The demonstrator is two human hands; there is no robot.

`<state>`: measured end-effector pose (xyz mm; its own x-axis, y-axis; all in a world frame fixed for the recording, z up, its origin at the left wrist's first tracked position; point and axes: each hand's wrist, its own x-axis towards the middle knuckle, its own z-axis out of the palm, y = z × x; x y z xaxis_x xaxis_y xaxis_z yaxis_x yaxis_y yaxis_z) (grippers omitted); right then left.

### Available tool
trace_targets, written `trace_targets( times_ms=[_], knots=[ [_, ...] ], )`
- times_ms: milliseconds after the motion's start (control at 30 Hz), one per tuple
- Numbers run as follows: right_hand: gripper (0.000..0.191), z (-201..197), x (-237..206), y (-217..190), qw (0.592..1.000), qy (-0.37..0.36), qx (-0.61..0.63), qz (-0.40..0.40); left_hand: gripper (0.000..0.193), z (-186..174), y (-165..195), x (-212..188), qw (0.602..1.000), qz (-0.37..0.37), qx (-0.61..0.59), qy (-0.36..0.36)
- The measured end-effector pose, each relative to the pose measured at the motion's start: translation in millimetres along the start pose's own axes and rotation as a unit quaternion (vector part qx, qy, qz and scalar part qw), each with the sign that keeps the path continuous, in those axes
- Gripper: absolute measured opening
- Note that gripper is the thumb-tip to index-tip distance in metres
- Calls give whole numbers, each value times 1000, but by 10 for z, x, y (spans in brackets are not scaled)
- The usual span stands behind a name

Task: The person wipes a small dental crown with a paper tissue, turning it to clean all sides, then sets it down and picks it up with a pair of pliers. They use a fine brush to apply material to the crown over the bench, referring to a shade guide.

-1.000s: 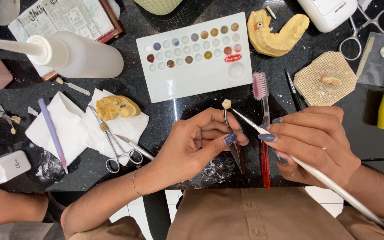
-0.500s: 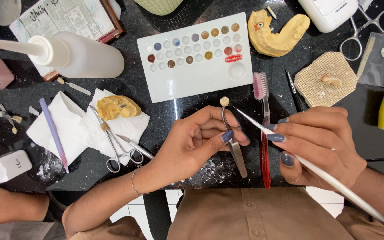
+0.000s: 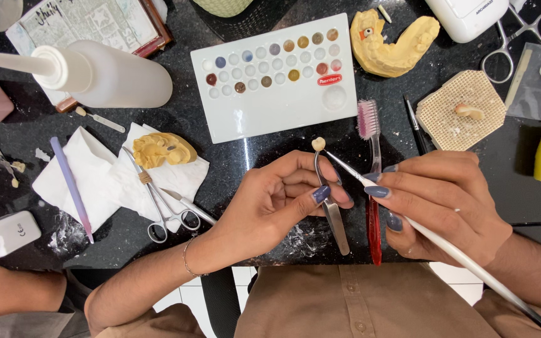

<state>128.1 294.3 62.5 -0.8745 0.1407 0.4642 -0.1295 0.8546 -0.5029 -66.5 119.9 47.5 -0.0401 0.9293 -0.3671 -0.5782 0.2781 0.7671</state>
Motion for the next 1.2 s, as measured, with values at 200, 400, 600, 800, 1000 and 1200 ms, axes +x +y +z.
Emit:
trace_targets(
  times_ms=[200,400,600,800,1000,1200],
  knots=[
    [24,12,-14,-1,1000,4,0,1,20,-1,-6,-1,1000,0,-3,-1],
    [24,-16,-19,4,1000,-1,-2,-1,20,-8,-8,-2,1000,1,4,0],
    [23,-15,-7,4,1000,-12,-4,-5,20,-1,-7,0,1000,-2,2,1],
    [24,-19,-1,5,1000,-22,-1,-4,20,-2,2,2,1000,0,11,1],
    [23,-25,-16,-8,1000,-1,2,0,20,-7,1,0,1000,4,14,4],
    [20,2,-17,-14,1000,2,-7,4,19,-12,2,-3,1000,17,13,5]
  ],
)
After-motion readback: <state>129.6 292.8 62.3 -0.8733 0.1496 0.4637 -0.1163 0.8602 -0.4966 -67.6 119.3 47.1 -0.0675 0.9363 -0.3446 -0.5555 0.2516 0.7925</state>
